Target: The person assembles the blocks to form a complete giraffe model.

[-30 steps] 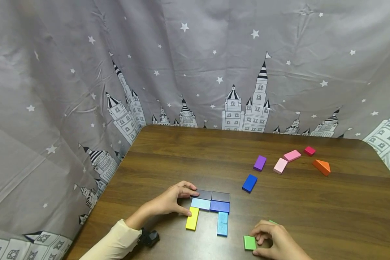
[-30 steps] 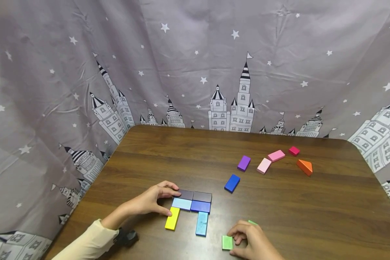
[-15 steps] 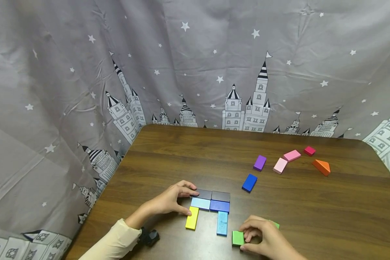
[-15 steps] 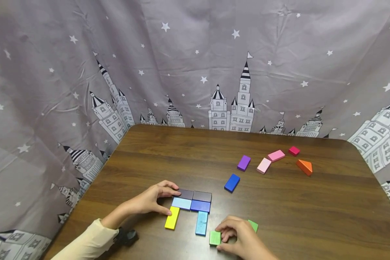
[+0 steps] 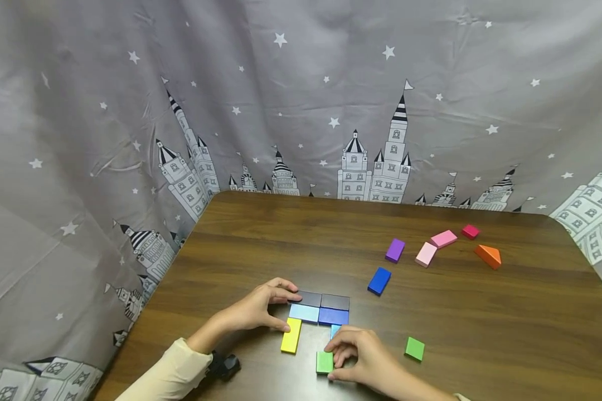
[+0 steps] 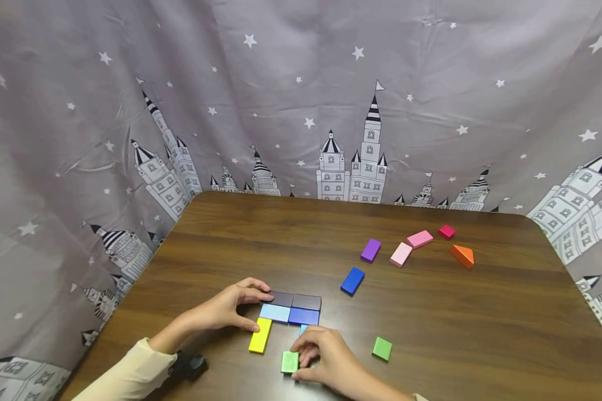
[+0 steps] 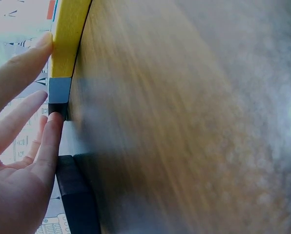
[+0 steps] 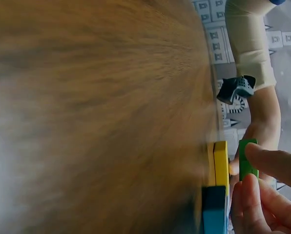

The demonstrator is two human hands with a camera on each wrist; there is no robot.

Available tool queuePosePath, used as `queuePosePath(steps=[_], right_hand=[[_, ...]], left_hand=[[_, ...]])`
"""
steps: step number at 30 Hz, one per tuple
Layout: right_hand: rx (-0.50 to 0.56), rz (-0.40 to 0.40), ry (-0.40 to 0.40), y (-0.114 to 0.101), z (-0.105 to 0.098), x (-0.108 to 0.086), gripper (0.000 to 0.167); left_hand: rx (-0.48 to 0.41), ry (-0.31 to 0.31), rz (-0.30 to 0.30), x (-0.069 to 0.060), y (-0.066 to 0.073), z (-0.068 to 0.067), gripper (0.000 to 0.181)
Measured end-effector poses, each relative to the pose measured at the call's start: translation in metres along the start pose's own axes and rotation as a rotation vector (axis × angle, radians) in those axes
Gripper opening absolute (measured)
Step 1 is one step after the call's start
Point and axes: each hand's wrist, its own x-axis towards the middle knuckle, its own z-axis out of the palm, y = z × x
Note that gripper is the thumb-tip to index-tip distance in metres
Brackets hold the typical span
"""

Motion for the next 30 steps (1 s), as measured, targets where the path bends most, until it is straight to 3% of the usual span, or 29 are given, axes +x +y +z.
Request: queuePosePath(steps=[8, 19, 30], right_hand=[[0.078, 0.114, -0.036, -0.007, 0.018, 0.021, 0.03], [0.003, 0.103, -0.04, -0.01, 0.028, 0.042, 0.033], [-0.019, 0.13, -0.038, -0.008, 0.036, 0.048, 0.035]], left_hand=[[-0.028, 0.003, -0.026, -0.011, 0.0, 0.0, 0.058], [-0.007, 0.003, -0.021, -0.003, 0.005, -0.004, 0.058], [-0.009, -0.004, -0.004, -0.002, 0.001, -0.003, 0.059]])
